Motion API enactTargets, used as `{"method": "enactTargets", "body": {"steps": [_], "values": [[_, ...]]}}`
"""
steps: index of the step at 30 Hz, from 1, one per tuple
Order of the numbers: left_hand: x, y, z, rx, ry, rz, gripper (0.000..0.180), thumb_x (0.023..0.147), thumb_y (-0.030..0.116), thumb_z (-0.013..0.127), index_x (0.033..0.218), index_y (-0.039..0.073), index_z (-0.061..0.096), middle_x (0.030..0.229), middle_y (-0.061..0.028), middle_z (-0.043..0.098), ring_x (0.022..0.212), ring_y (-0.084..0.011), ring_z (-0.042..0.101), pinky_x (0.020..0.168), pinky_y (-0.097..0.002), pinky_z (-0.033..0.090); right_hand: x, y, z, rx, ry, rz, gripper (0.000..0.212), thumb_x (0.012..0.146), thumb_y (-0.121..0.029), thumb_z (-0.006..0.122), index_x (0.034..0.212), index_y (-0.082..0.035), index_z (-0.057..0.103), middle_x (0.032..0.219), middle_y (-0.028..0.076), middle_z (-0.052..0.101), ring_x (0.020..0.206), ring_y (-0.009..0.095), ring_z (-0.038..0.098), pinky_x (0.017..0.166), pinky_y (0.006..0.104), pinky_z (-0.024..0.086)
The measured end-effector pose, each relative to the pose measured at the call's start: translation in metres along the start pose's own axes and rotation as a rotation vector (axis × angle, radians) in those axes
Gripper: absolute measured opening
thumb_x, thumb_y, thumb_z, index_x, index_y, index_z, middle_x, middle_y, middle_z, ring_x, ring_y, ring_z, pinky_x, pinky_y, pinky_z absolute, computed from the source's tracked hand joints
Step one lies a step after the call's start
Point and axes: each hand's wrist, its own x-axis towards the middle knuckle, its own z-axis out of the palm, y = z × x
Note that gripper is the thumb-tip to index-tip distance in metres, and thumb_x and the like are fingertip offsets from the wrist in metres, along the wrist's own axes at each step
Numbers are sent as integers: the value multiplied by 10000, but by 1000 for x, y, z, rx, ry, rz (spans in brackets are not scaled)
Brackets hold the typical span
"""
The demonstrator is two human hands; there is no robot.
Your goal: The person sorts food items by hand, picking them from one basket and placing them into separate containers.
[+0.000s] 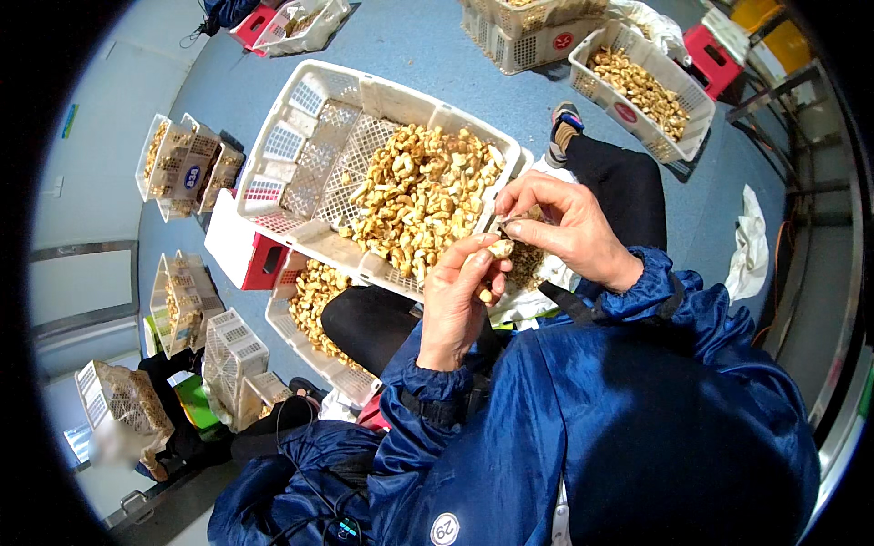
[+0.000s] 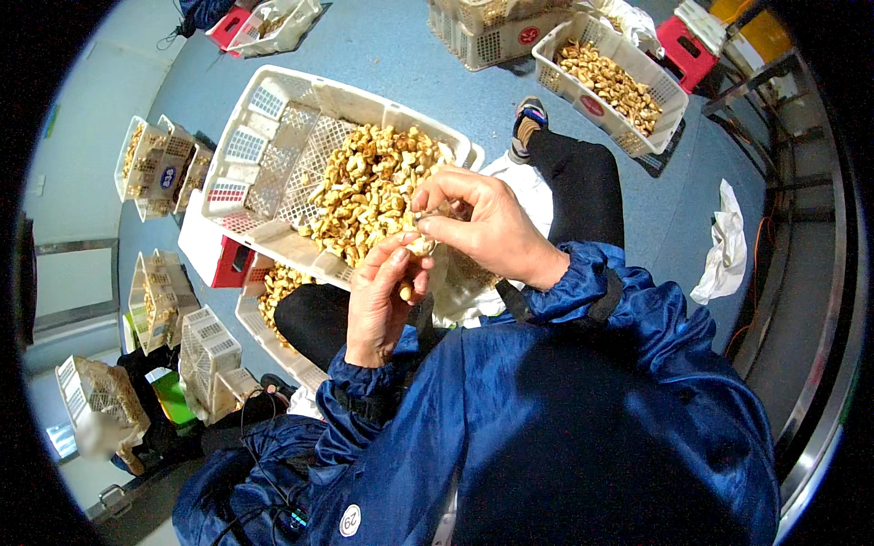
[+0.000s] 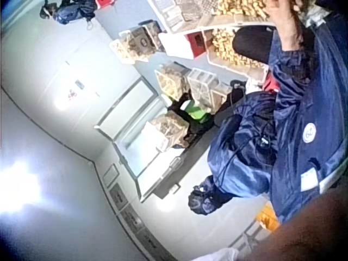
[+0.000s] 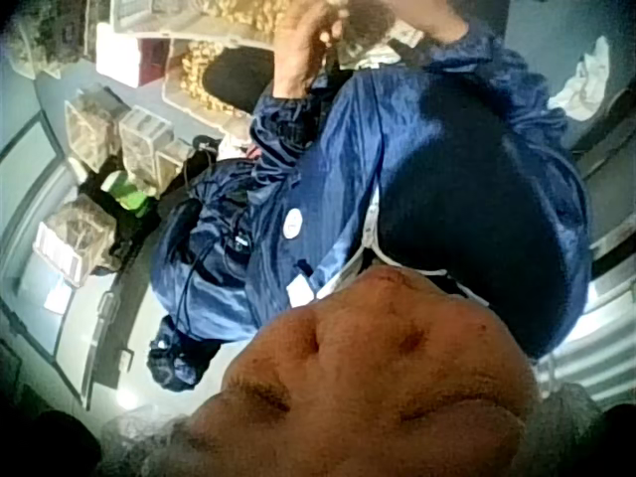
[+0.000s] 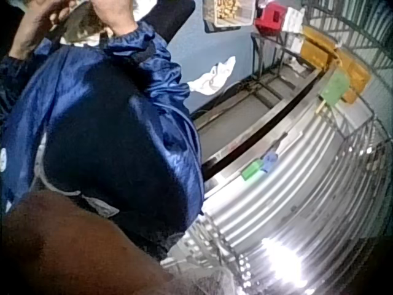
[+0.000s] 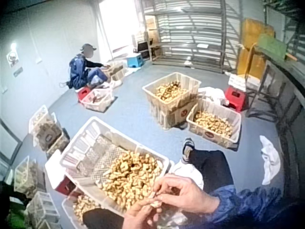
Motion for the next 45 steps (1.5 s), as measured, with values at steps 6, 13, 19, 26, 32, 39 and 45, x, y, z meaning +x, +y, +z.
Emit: {"method": "enactTargets", "body": {"steps": [6,13,19,26,32,39,45], "values": [[5,-3,4,53,116,113,192,907,45,585,1094,20,616,859,-88,663,640,-104,574,554,-192,430,-15,-2,-7,182,-83,273,54,850,-26,625,841,-6,575,1013,61,599,920,106,551,804,253,438],[5,2,7,32,87,39,162,883,14,604,1045,10,614,861,-67,651,630,-105,578,556,-200,443,-10,-6,0,-257,-95,-144,83,780,-23,645,765,8,569,906,102,632,831,196,594,746,298,470],[3,-4,9,33,159,159,178,849,-10,641,1021,18,604,878,-54,648,632,-82,569,546,-194,438,-7,-4,5,-259,-64,-211,99,777,-24,652,758,6,560,901,84,624,818,174,579,758,280,455],[0,-4,12,140,169,257,218,822,-48,650,1022,22,596,921,-42,644,698,-72,579,641,-192,465,-4,-7,-1,82,-95,142,118,795,-34,656,750,-14,549,887,54,601,843,111,533,737,254,426],[0,-10,12,203,152,337,243,814,-76,645,1034,9,586,959,-37,638,799,-62,580,712,-192,469,-4,-6,-1,100,-115,179,98,814,-32,650,767,-26,564,908,27,610,818,62,494,701,227,397],[-4,-8,13,275,133,406,252,813,-84,640,1035,18,580,956,-27,633,806,-57,572,716,-190,463,-3,-3,1,8,-139,40,95,833,-42,640,779,-14,567,855,25,621,768,69,518,699,231,417],[-4,-7,12,300,110,369,243,809,-81,642,1015,30,577,943,-6,625,788,-48,555,701,-185,447,-3,2,-4,174,-112,232,51,828,-36,650,809,-5,614,859,38,645,799,65,567,720,222,446]]}}
